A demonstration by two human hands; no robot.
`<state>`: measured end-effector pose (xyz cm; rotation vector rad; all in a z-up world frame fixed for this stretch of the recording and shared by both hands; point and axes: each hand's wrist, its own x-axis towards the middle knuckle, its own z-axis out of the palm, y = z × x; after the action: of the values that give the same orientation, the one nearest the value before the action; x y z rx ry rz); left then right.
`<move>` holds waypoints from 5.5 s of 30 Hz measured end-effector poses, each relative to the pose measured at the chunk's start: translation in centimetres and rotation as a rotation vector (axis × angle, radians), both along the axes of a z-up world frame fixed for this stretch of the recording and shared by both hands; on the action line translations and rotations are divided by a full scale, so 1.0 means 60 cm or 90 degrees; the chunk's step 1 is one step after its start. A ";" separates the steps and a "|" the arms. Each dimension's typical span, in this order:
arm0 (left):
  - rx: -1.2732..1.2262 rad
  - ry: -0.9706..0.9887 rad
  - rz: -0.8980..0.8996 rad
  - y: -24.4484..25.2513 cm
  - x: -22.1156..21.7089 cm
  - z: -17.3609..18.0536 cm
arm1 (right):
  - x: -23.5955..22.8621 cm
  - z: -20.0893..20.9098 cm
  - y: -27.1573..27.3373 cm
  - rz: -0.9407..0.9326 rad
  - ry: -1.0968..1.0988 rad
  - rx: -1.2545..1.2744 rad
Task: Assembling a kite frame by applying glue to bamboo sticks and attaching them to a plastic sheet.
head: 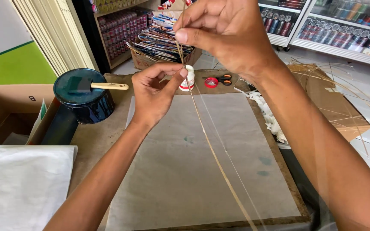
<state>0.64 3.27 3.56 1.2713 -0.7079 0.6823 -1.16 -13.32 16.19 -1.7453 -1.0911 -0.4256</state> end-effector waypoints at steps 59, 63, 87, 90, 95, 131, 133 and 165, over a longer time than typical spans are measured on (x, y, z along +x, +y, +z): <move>0.415 0.365 0.342 0.079 0.055 -0.031 | 0.024 -0.246 -0.244 -0.632 0.468 0.090; 0.436 0.353 0.341 0.076 0.063 -0.036 | -0.001 -0.239 -0.184 -0.543 0.251 0.096; 0.487 0.365 0.249 0.056 0.092 -0.058 | -0.001 -0.298 -0.010 -0.340 -0.077 -0.239; 0.504 0.361 0.243 0.052 0.090 -0.057 | -0.002 -0.303 -0.021 -0.340 -0.052 -0.226; 0.510 0.369 0.228 0.048 0.092 -0.063 | -0.006 -0.307 -0.025 -0.345 0.008 -0.215; 0.595 0.239 0.112 0.049 0.040 -0.085 | -0.036 -0.326 -0.047 -0.303 0.151 -0.150; 0.598 0.172 0.120 0.062 0.030 -0.084 | -0.032 -0.323 -0.049 -0.297 0.145 -0.148; 0.619 -0.103 0.222 0.115 0.059 -0.187 | -0.021 -0.351 -0.048 -0.250 0.135 -0.183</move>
<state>4.16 10.18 -7.64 2.2872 -1.0154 0.7505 -2.43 -16.20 -4.85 -2.2163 -0.6809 -0.3210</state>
